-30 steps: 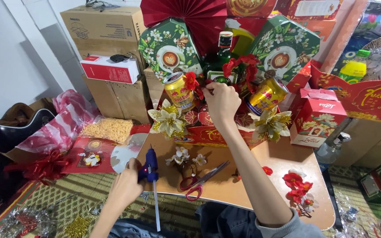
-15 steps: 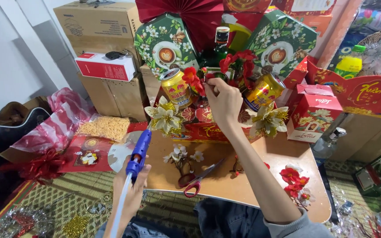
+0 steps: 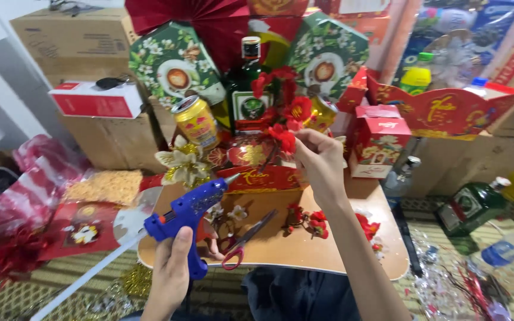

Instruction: The person decorates a gift basket by attaching artificial red flowers to a bottle and cans using a hot glue gun. They pick up flowers, apply glue, and press them onto the items within the basket.

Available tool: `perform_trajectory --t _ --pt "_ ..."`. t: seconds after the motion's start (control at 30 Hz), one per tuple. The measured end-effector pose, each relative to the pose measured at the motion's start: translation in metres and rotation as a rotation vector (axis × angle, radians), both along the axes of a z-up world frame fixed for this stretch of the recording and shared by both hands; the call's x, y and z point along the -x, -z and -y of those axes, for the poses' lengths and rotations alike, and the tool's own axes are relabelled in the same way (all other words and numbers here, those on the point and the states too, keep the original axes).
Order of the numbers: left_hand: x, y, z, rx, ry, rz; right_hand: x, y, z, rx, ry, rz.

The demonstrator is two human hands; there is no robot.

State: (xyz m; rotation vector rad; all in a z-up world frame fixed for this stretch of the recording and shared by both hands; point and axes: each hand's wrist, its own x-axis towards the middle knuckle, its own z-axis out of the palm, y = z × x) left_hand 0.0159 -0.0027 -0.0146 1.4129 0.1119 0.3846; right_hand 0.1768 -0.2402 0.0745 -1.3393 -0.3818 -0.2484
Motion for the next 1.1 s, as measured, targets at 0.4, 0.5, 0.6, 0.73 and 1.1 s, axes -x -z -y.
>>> perform_trajectory --t 0.4,0.5,0.6,0.73,1.1 --pt "-0.049 -0.012 0.052 0.145 0.297 0.014 -0.001 0.057 0.08 -0.247 0.006 -0.134" --pt "-0.058 -0.008 0.06 0.141 0.321 -0.005 0.002 0.051 0.088 -0.246 0.011 -0.187" --pt "-0.059 -0.018 0.07 0.127 0.311 -0.003 -0.002 0.048 0.09 -0.295 -0.044 -0.23" --pt "-0.062 -0.014 0.076 0.091 0.324 0.07 -0.01 0.056 0.096 -0.322 -0.089 -0.312" --pt "-0.067 -0.017 0.085 0.112 0.297 0.124 -0.011 0.063 0.101 -0.456 -0.313 -0.335"
